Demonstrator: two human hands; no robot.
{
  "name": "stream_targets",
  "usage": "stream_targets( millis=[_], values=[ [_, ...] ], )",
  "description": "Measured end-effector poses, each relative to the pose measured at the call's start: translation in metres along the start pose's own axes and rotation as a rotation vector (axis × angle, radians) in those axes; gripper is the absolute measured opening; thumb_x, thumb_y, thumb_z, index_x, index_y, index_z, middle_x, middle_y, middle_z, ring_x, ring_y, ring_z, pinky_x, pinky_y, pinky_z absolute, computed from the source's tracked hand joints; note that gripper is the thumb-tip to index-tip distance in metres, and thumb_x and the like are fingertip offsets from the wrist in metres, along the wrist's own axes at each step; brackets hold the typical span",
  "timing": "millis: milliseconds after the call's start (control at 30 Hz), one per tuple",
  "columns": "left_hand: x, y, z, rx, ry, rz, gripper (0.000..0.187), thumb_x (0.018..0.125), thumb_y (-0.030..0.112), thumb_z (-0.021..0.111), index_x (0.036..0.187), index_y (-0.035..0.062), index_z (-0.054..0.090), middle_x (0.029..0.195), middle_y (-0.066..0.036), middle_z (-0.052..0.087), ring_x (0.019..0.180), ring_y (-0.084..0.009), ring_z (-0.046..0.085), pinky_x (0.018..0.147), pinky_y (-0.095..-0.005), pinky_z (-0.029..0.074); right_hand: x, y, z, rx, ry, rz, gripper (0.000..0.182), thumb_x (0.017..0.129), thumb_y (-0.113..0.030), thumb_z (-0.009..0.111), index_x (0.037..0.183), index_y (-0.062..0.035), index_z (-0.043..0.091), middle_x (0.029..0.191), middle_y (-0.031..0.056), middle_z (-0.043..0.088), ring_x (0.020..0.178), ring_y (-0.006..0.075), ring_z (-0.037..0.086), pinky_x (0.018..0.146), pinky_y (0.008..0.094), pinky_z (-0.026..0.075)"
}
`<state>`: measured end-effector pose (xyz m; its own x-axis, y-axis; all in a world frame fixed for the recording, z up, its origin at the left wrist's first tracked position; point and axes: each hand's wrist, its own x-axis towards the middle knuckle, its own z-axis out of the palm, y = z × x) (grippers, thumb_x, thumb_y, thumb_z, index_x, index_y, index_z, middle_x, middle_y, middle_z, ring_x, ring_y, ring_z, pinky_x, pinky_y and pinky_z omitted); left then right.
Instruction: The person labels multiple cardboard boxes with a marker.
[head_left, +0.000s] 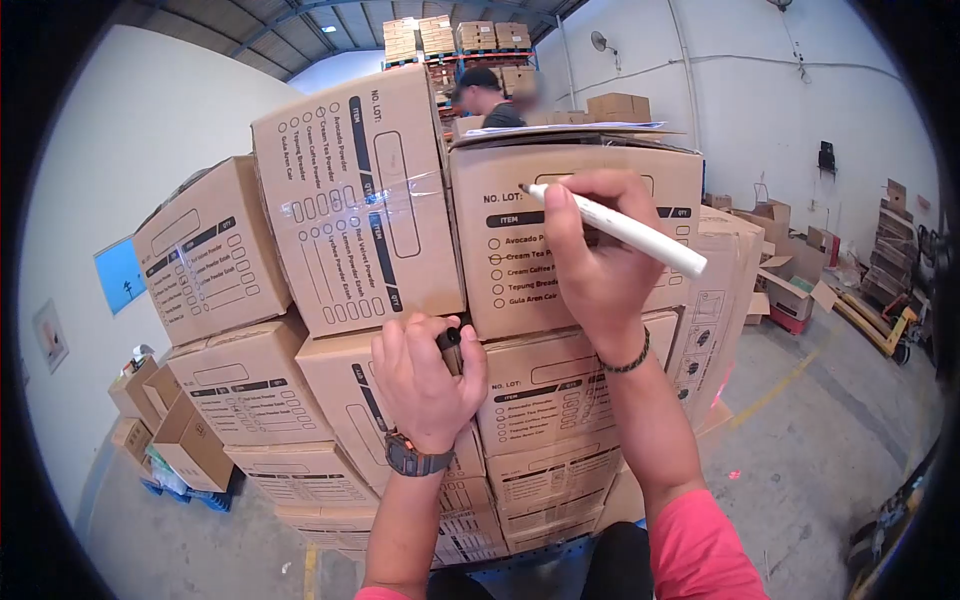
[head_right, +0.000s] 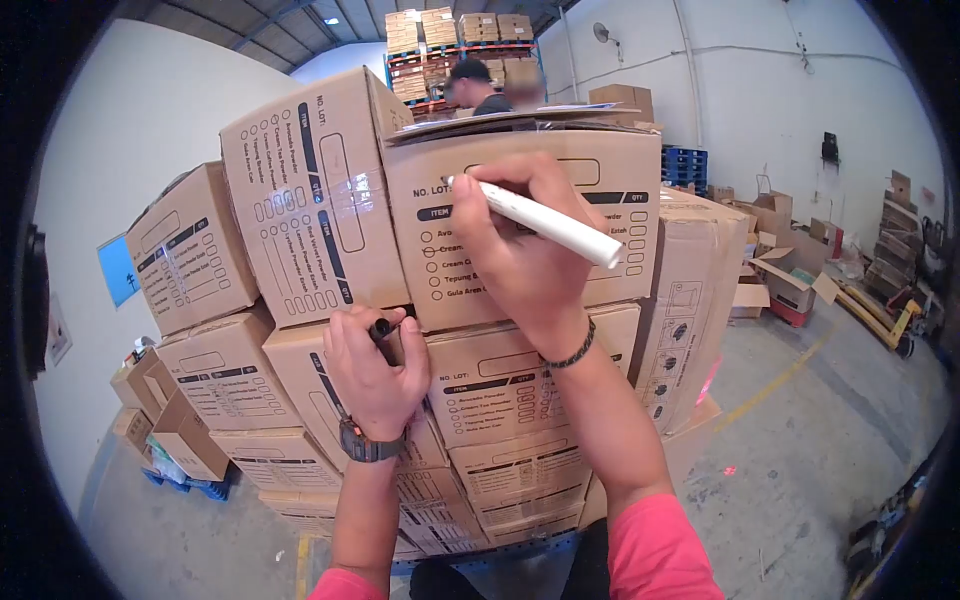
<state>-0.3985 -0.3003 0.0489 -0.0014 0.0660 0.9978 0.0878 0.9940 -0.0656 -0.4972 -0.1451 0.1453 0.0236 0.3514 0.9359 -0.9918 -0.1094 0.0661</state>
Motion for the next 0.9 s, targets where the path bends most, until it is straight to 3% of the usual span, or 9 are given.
stream_targets(
  millis=[167,267,400,533,633,767,900],
  values=[
    [0.0,-0.002,-0.006,-0.041,-0.016,0.01,0.024,0.085,0.007,0.074,0.103,0.0055,0.06,0.089,-0.009,0.061,0.08,-0.03,0.055,0.075,-0.045,0.042,0.002,-0.001,0.007,0.01,0.006,0.013,0.017,0.091,-0.012,0.083,0.1,-0.0017,0.073,0.079,0.0031,0.074,0.064,0.0065,0.066,0.058,0.0234,0.053],
    [0.0,0.0,-0.006,-0.066,-0.022,0.027,0.024,0.084,0.005,0.072,0.103,0.0051,0.058,0.09,-0.009,0.062,0.082,-0.0309,0.056,0.076,-0.0451,0.043,-0.01,0.004,-0.017,-0.168,0.029,-0.132,0.017,0.091,-0.011,0.083,0.101,-0.0015,0.073,0.078,0.0027,0.073,0.066,0.0064,0.066,0.06,0.023,0.053],
    [0.001,0.003,-0.005,-0.03,-0.021,0.028,0.024,0.084,0.003,0.07,0.102,0.0052,0.055,0.093,-0.01,0.065,0.085,-0.0324,0.057,0.078,-0.0462,0.043,-0.017,-0.007,-0.057,-0.019,0.19,0.155,0.027,0.093,-0.003,0.08,0.117,0.0004,0.069,0.103,0.005,0.072,0.086,0.0067,0.065,0.074,0.0207,0.053],
    [0.0,0.005,-0.004,-0.019,-0.021,-0.003,0.024,0.084,0.002,0.07,0.103,0.0047,0.056,0.092,-0.011,0.065,0.085,-0.0327,0.056,0.078,-0.0463,0.043,-0.003,-0.004,-0.069,-0.007,0.216,0.178,0.023,0.094,-0.001,0.078,0.115,0.0012,0.07,0.097,0.004,0.072,0.081,0.0044,0.064,0.071,0.0195,0.053],
    [-0.001,0.007,-0.003,-0.017,-0.016,-0.025,0.024,0.084,0.002,0.07,0.104,0.0045,0.056,0.092,-0.011,0.064,0.085,-0.0327,0.056,0.078,-0.0463,0.043,0.0,-0.004,-0.048,0.068,0.046,0.213,0.018,0.093,-0.002,0.08,0.11,0.0008,0.072,0.083,0.0,0.073,0.069,0.0034,0.062,0.062,0.0195,0.052],
    [-0.004,0.008,-0.003,-0.04,-0.01,-0.042,0.025,0.084,0.003,0.07,0.106,0.0043,0.058,0.093,-0.011,0.063,0.085,-0.0324,0.056,0.078,-0.0464,0.043,0.012,-0.001,-0.002,-0.172,-0.032,-0.164,0.015,0.083,-0.006,0.084,0.096,-0.004,0.077,0.081,0.008,0.075,0.067,0.014,0.072,0.062,0.0276,0.056],
    [-0.003,0.004,-0.004,-0.064,-0.005,-0.021,0.028,0.084,0.003,0.071,0.109,0.0047,0.059,0.094,-0.011,0.062,0.083,-0.0317,0.055,0.077,-0.0462,0.043,0.016,-0.006,0.02,-0.126,-0.008,-0.099,0.011,0.085,-0.011,0.082,0.091,-0.0049,0.075,0.076,0.0053,0.074,0.062,0.0131,0.069,0.058,0.0273,0.055]
  ],
)
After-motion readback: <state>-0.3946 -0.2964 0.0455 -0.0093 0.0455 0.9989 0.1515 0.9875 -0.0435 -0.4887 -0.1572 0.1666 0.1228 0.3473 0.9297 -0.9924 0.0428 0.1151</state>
